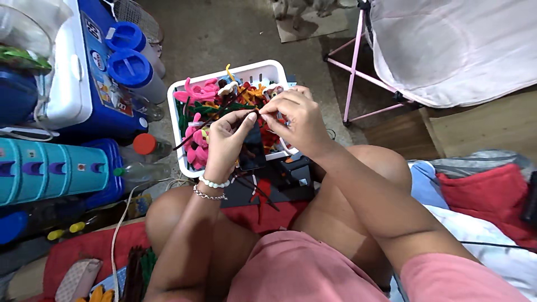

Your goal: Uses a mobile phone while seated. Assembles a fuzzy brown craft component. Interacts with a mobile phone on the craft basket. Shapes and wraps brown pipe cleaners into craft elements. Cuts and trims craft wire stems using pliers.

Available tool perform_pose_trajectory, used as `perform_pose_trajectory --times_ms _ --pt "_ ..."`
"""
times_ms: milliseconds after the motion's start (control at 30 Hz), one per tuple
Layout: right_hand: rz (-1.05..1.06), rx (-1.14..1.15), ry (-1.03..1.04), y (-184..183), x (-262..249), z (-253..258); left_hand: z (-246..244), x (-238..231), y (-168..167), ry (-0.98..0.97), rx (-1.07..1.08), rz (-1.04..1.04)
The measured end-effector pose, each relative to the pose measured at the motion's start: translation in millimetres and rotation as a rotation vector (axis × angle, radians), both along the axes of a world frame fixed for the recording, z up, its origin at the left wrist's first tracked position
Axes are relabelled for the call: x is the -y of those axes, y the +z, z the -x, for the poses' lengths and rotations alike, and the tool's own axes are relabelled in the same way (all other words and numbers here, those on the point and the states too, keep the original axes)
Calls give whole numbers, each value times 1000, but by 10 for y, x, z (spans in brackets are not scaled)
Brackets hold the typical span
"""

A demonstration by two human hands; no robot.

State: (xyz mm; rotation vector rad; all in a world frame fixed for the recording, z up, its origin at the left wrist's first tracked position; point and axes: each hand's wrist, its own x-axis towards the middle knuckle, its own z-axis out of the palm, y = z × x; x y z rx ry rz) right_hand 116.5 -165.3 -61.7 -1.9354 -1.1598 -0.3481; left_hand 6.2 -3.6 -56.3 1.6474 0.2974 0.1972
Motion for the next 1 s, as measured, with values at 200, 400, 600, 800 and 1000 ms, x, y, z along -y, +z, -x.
perform_pose_trajectory --times_ms 200,400,600,800,1000 --pt "8 44 -11 -7 -3 12 -51 58 -53 42 -25 263" --pt "7 4 4 1 15 -3 -70 83 -61 72 -52 356" --pt "-34 -106 21 55 14 35 -106 93 -60 77 -67 488" --pt "-81 -307 68 39 7 -13 -118 74 -46 63 -90 543" --pt "-92 -380 133 20 38 -117 -71 5 -24 -62 -55 285"
